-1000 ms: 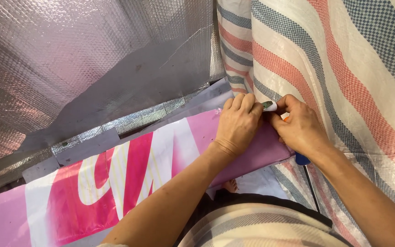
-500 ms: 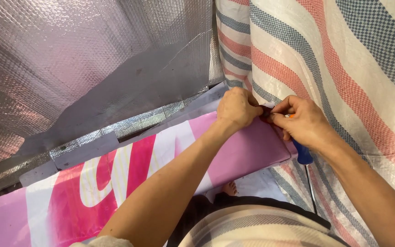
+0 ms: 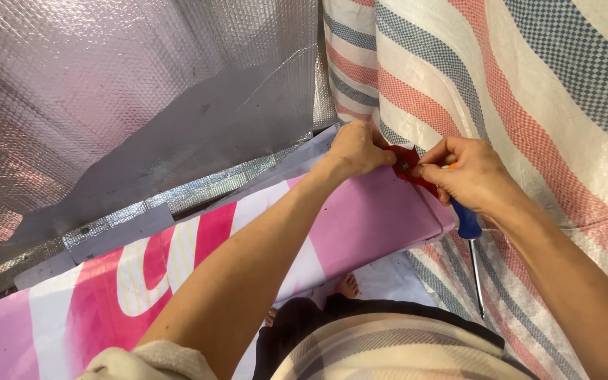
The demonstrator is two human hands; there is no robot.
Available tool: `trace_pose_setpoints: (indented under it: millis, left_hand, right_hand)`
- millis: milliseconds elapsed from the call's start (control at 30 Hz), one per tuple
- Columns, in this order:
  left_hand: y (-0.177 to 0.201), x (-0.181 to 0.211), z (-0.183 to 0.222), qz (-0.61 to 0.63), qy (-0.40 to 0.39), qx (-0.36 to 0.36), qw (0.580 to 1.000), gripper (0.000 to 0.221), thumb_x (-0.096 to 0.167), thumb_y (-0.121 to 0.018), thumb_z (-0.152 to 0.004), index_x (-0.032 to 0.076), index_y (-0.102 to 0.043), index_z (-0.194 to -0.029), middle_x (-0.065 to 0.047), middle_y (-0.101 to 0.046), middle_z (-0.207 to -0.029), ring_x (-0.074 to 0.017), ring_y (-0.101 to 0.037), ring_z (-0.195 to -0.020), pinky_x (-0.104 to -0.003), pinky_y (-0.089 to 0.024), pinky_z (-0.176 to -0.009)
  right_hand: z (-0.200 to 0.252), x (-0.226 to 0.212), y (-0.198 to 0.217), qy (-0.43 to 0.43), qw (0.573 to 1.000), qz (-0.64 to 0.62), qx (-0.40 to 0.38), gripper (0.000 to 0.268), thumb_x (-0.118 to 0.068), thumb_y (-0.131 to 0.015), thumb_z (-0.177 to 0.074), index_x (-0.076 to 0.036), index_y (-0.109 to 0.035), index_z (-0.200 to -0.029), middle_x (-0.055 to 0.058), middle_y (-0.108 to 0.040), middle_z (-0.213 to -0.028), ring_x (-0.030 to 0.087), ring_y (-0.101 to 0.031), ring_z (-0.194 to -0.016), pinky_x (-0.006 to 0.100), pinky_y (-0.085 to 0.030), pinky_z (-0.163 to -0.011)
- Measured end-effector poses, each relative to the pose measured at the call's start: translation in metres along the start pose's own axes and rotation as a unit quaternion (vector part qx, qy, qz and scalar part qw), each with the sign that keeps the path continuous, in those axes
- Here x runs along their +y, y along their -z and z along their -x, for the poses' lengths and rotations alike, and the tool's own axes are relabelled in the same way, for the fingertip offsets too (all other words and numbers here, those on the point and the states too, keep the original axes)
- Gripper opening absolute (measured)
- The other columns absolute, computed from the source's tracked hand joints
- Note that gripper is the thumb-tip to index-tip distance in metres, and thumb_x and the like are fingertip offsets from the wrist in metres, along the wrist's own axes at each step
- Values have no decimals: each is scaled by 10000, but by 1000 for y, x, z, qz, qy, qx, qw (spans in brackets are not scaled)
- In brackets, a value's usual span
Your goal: Securing the edges of a printed banner into a metal frame by tucking the material into a groove using a screwdriver.
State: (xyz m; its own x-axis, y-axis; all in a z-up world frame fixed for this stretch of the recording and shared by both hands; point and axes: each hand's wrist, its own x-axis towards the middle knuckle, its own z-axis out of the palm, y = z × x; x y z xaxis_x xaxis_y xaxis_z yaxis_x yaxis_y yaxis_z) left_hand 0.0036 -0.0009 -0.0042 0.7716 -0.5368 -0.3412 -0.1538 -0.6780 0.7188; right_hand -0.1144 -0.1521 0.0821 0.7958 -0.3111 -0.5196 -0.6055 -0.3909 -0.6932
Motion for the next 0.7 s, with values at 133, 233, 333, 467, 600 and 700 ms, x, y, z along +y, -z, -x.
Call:
trace_pose_setpoints:
  millis: [133,233,333,467,600,700]
  left_hand:
    - [-15,-16,-24,2,35,-13,999,176,327,-821,-703,273,-840,-870,-45,-789,-870,-249,-767,-936,-373,-618,-810]
    - [-7,-9,-16,-5,39,-34,999,174,340,-779,-726,271,-833,-876,-54,-787,-926,-254,-755,-997,-399,-612,-849]
    - [-5,-5,-13,31,58,-44,997,210,293,-770,-737,227,-840,-923,-103,-783,-967,-295,-748,-1019,-402,-599,-867]
    - [-9,-9,-17,44,56,-52,996,212,275,-770,-753,211,-840,-942,-118,-771,-961,-309,-741,-1001,-401,-596,-861]
    - [-8,-8,-16,48,59,-54,996,211,284,-766,-755,211,-837,-939,-113,-770,-974,-309,-741,-1011,-410,-597,-857]
    - [-10,-10,-18,32,61,-51,996,221,296,-768,-752,209,-837,-943,-107,-770,-976,-300,-745,-1012,-407,-600,-860]
  right_hand:
    - [-22,33,-11,113,990,-82,26,195,65,-686,-799,104,-705,-990,254,-677,-806,200,-551,-362,344,-432,-289]
    - [-21,30,-14,126,989,-73,23,191,57,-687,-828,102,-705,-1012,246,-691,-813,174,-545,-371,308,-436,-292]
    - [-21,29,-12,132,989,-54,31,147,52,-686,-846,71,-728,-985,235,-720,-809,176,-560,-360,294,-436,-279]
    - [-29,36,-11,140,989,-40,36,152,45,-703,-837,67,-729,-985,234,-720,-813,173,-562,-360,291,-447,-279]
    - [-39,44,-13,144,987,-59,34,187,40,-724,-810,51,-731,-997,232,-719,-839,167,-562,-367,289,-452,-280]
    - [-32,39,-14,142,987,-68,40,210,31,-740,-813,67,-716,-1019,234,-712,-852,158,-550,-371,283,-448,-280]
